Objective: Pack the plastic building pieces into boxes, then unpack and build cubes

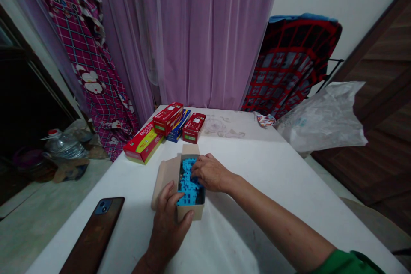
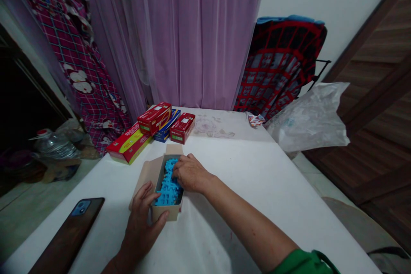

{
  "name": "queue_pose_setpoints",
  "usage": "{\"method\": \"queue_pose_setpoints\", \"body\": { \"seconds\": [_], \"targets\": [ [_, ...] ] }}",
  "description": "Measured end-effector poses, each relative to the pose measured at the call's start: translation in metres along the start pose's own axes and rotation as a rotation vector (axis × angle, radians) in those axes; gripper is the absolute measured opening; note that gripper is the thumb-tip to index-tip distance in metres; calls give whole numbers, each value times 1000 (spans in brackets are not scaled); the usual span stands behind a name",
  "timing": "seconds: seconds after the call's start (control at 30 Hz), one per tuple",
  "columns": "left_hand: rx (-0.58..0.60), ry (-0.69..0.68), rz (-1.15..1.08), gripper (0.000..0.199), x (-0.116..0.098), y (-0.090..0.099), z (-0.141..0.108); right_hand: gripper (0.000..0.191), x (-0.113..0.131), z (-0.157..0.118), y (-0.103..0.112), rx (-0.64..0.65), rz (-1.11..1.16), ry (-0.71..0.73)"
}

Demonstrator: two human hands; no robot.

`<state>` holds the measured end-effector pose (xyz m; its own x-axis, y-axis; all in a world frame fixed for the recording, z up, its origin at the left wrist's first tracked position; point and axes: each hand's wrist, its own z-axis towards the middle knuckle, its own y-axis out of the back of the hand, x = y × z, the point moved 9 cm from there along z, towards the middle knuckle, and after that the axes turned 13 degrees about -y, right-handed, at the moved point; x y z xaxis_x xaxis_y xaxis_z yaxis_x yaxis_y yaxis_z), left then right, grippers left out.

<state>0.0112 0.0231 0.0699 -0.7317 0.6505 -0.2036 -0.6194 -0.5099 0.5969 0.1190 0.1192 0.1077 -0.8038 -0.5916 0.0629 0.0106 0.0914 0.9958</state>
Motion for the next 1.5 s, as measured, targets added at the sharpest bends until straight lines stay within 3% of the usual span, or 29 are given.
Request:
{"method": "queue_pose_setpoints", "body": {
  "seconds": [0.17,0.23,0.33,0.4,0.47,0.6,0.7,0.83,0.93,1.03,1.13,1.2,1.33,1.43,1.5],
  "targets": [
    [4,12,19,34,-2,1,1,22,-13,-8,12,-101,120,-45],
    [5,20,37,34,-4,5,3,25,-34,-9,23,-212,214,-119],
    [-4,21,80,31,-7,18,2,31,-85,-2,32,-374,440,-367],
    [-17,20,121,29,-9,30,-2,37,-115,11,20,-358,666,-537],
    [-28,5,180,27,-13,42,-9,46,-129,27,1,-291,943,-626],
    [-7,-101,318,28,-30,54,-19,34,-120,51,-22,-232,1208,-601],
    [85,-208,384,33,-46,46,-14,18,-113,53,-27,-241,1235,-563],
    [92,-293,376,33,-51,36,-1,16,-125,30,-27,-344,1225,-597],
    [66,-286,326,32,-35,36,6,18,-135,-11,-28,-458,1186,-660],
    [87,-178,332,33,-4,36,11,23,-129,-72,-22,-679,1014,-680],
    [53,-49,310,36,27,39,15,22,-92,-127,-10,-858,694,-540],
    [31,13,244,37,42,36,15,18,-63,-150,-8,-908,553,-403],
    [-31,216,69,43,65,28,4,23,-29,-164,-5,-922,436,-225],
    [-51,368,-5,37,72,28,-9,25,-29,-161,1,-937,445,-191],
    [-19,358,-36,32,64,28,-10,25,-32,-156,2,-921,464,-186]
  ]
}}
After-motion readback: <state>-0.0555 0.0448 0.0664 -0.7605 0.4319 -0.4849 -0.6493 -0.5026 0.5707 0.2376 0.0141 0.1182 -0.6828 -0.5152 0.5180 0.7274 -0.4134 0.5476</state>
